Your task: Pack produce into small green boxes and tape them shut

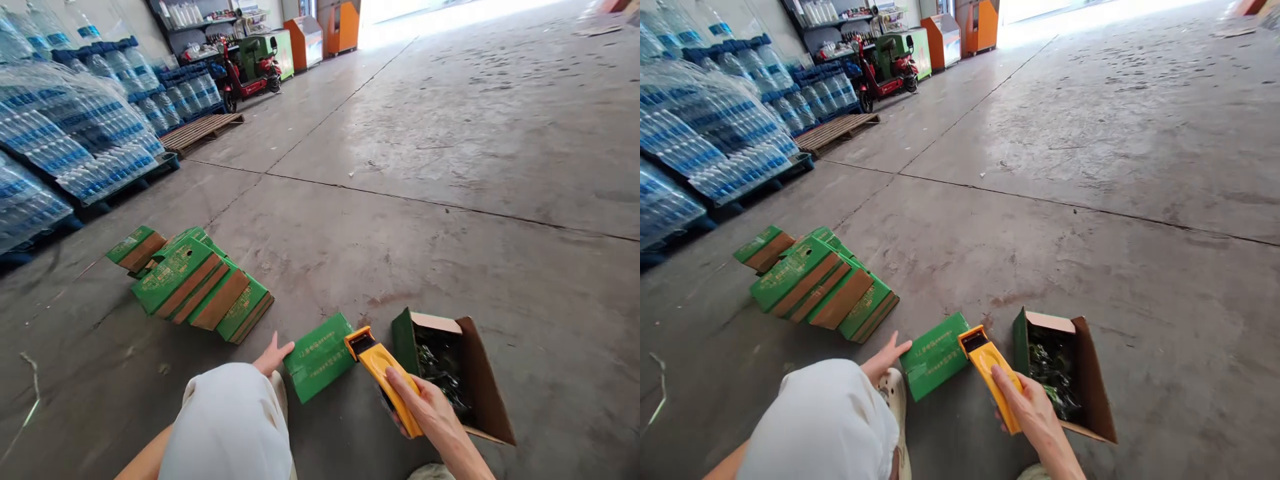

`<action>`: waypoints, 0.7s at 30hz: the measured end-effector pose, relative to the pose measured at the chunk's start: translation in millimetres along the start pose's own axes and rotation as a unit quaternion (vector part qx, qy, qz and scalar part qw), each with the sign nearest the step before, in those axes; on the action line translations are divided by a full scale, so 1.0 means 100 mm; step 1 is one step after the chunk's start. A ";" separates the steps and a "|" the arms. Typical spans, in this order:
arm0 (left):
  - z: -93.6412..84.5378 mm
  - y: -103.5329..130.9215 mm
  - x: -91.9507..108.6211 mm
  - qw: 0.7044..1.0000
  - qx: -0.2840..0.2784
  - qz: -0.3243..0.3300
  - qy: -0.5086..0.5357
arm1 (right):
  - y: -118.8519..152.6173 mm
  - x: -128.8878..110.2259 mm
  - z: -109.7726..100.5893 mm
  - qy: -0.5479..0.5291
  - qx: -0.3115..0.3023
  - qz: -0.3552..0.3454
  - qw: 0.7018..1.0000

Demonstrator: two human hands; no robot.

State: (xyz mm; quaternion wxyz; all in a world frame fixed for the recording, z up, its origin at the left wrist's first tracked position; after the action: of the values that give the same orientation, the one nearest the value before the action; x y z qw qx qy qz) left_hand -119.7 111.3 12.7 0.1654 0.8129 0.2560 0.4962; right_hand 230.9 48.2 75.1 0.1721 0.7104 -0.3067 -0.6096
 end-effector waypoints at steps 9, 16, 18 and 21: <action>0.47 0.26 0.95 0.900 -0.386 -0.136 0.147 | 0.26 -0.20 0.13 0.025 -0.122 -0.068 0.990; 0.59 0.27 0.88 0.900 -0.378 -0.137 0.171 | 0.32 -0.16 0.19 0.050 -0.151 -0.082 0.984; 0.59 0.25 0.85 0.900 -0.374 -0.146 0.172 | 0.33 -0.15 0.23 0.057 -0.156 -0.082 0.983; 0.57 0.22 0.81 0.902 -0.361 -0.153 0.179 | 0.35 -0.13 0.26 0.057 -0.169 -0.086 0.980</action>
State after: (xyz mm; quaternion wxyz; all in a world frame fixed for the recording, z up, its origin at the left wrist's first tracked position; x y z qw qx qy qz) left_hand -33.0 139.7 56.6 0.4730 0.5461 0.2051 0.6603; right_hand 196.4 34.0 101.4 0.2541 0.7285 -0.1270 -0.6234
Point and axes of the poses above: each hand's wrist, its own y-axis away from the middle knuckle, its own z-axis out of the palm, x = y × z, the point moved 4 cm from there along -y, towards the middle knuckle, and after that the axes turned 13 degrees about x, right-handed, at the moved point
